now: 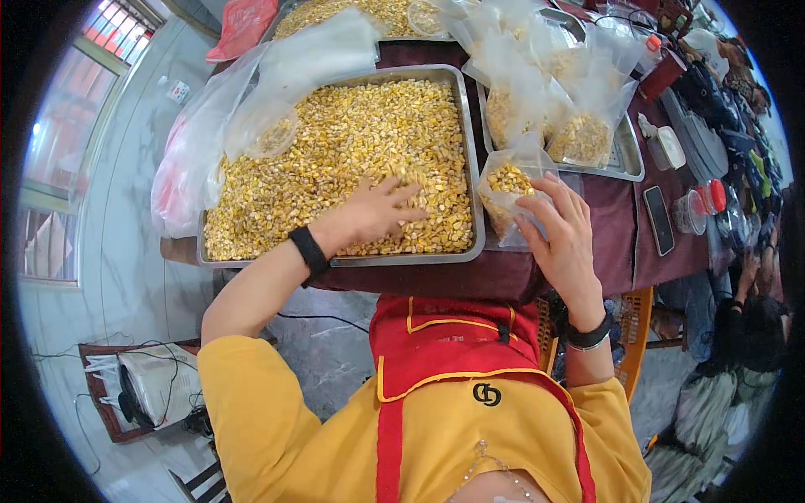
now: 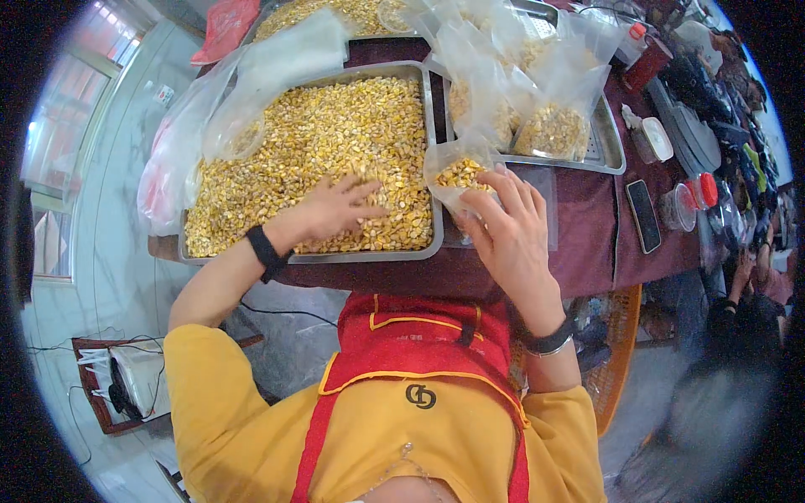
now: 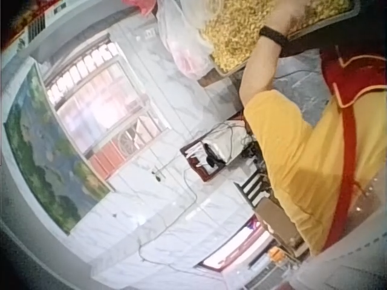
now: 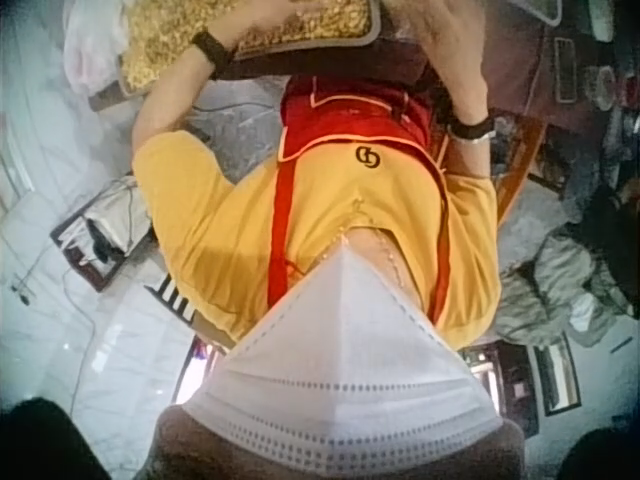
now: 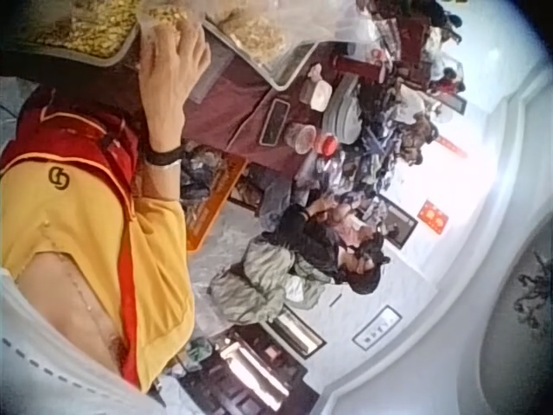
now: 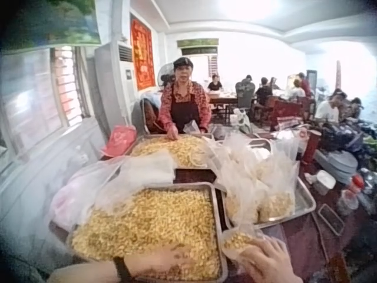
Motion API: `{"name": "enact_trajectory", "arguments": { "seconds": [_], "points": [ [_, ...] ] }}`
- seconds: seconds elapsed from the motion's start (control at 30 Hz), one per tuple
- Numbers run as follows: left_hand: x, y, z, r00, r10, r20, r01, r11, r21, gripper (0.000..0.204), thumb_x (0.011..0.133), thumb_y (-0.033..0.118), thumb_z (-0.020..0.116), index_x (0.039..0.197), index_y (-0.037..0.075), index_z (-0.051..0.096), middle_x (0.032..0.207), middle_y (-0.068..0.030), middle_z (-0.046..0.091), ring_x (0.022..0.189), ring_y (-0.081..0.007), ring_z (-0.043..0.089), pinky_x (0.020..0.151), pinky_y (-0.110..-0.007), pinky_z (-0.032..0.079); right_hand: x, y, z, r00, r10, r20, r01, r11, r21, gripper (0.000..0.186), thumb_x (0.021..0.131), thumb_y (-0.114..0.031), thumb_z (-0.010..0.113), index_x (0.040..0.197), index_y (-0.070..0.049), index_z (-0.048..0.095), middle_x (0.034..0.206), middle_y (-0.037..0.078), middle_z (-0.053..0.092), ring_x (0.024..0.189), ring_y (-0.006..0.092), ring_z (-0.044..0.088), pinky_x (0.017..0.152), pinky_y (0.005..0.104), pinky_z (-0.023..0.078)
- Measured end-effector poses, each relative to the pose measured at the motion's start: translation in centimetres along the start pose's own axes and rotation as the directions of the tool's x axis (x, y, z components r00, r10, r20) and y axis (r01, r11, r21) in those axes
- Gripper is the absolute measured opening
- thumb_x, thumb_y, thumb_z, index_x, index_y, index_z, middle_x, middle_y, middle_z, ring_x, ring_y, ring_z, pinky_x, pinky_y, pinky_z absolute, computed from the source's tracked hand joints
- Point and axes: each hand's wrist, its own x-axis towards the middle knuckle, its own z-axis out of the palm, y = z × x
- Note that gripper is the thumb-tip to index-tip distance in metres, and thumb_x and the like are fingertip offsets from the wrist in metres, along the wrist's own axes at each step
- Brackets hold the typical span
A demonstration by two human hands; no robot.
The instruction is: The person fills a plastic bag with corn kernels by hand from a metal tray and places it onto another tray before picking up a new bag to repeat the process.
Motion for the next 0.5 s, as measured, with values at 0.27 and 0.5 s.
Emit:
{"name": "enact_trajectory", "arguments": {
  "seconds": [0.27, 0.5],
  "points": [
    [2.2, -5.4, 0.3, 0.899, -0.398, -0.184, 0.417, 0.906, 0.077, 0.045, 0.085, 0.017, 0.056, 0.13, 0.023, 0.049, 0.133, -0.0181, 0.043, 0.11, -0.037, 0.053, 0.084, -0.049, 0.05, 0.2, -0.1, 0.0, 1.0, 0.016, -0.015, -0.017, 1.0, -0.02, 0.024, 0.078, -0.018, 0.068, 0.1, -0.011, 0.061, 0.114, 0.008, 0.057, 0.116, 0.0313, 0.051, 0.093, 0.043, 0.037],
    [-1.0, -1.5, 0.2, 0.875, -0.474, -0.098, 0.467, 0.88, -0.089, 0.039, 0.086, 0.012, 0.051, 0.124, 0.013, 0.05, 0.107, -0.0211, 0.054, 0.095, -0.0382, 0.059, 0.077, -0.048, 0.05, 0.0, 0.1, 0.1, 0.999, 0.019, -0.039, -0.018, 1.0, 0.026, 0.018, 0.078, -0.015, 0.068, 0.094, -0.01, 0.062, 0.113, 0.008, 0.058, 0.116, 0.0321, 0.052, 0.094, 0.0445, 0.037]
  ]
}}
